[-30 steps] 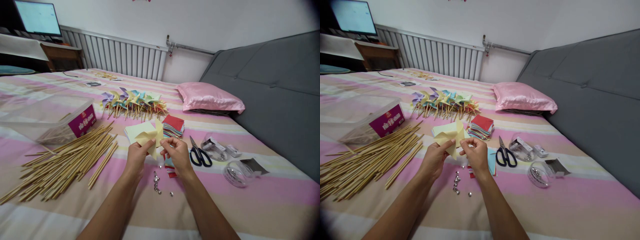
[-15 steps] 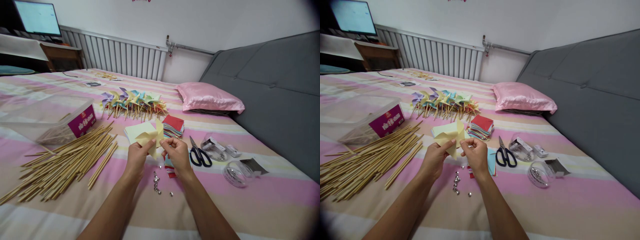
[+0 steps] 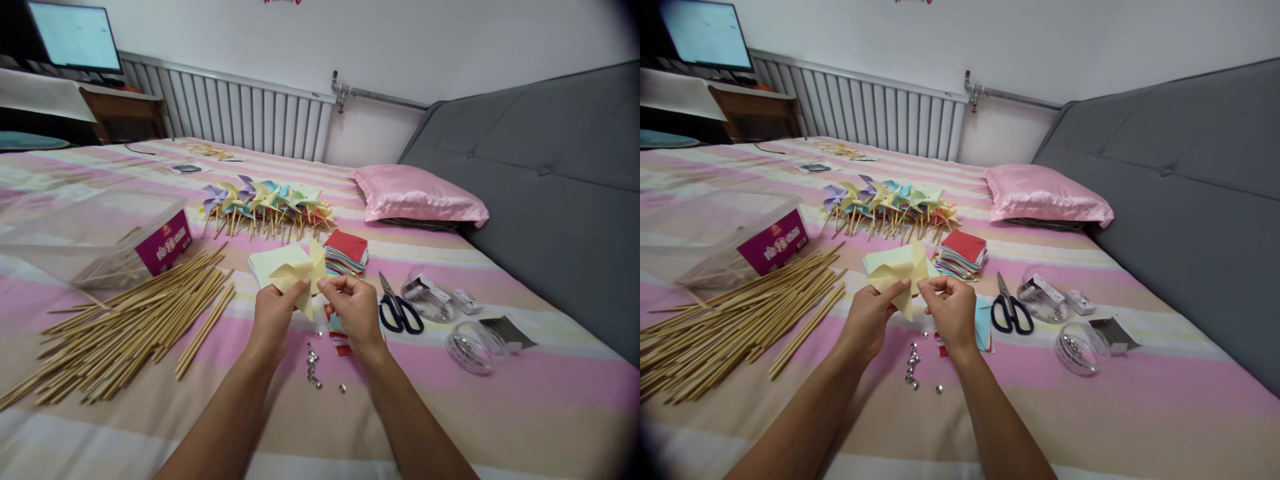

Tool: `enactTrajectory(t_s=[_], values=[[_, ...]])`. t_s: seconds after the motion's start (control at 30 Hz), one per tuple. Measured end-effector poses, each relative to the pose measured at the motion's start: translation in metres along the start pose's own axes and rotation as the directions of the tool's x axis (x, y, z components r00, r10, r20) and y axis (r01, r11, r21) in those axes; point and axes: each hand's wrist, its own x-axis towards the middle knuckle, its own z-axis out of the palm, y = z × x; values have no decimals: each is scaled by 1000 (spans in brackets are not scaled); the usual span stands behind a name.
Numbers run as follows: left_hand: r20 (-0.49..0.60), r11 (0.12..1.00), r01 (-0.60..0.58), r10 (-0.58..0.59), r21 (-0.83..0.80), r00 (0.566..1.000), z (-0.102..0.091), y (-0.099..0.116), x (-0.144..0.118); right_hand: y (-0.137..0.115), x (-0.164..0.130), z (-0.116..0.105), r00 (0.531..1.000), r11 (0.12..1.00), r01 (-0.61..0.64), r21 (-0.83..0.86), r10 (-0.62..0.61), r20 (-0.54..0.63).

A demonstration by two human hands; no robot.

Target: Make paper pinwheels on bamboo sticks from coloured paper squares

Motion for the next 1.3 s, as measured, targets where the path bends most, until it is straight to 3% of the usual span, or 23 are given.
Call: enactTrajectory(t_s=[0.2,0.4,0.67,0.97,1.13,1.3], values=[[-20,1000,11,-11,3,1000,0,0,0,-3,-2,1,1000,999,29,-39,-29,-8],[-32,995,44,-47,-94,998,2,0,1,-8,-4,6,999,996,41,82,-40,-3],[36,991,70,-66,-113,997,6,-2,-3,-9,-3,7,987,968,-152,201,139,77],[147,996,58,-48,-62,988,8,-2,-8,-3,2,1,977,924,-213,319,209,47],[282,992,112,-126,65,951,-2,7,-4,-10,9,-19,950,927,-302,224,274,147],[249,970,131,-181,207,951,-2,10,-6,-14,12,-31,916,951,-301,76,266,300]])
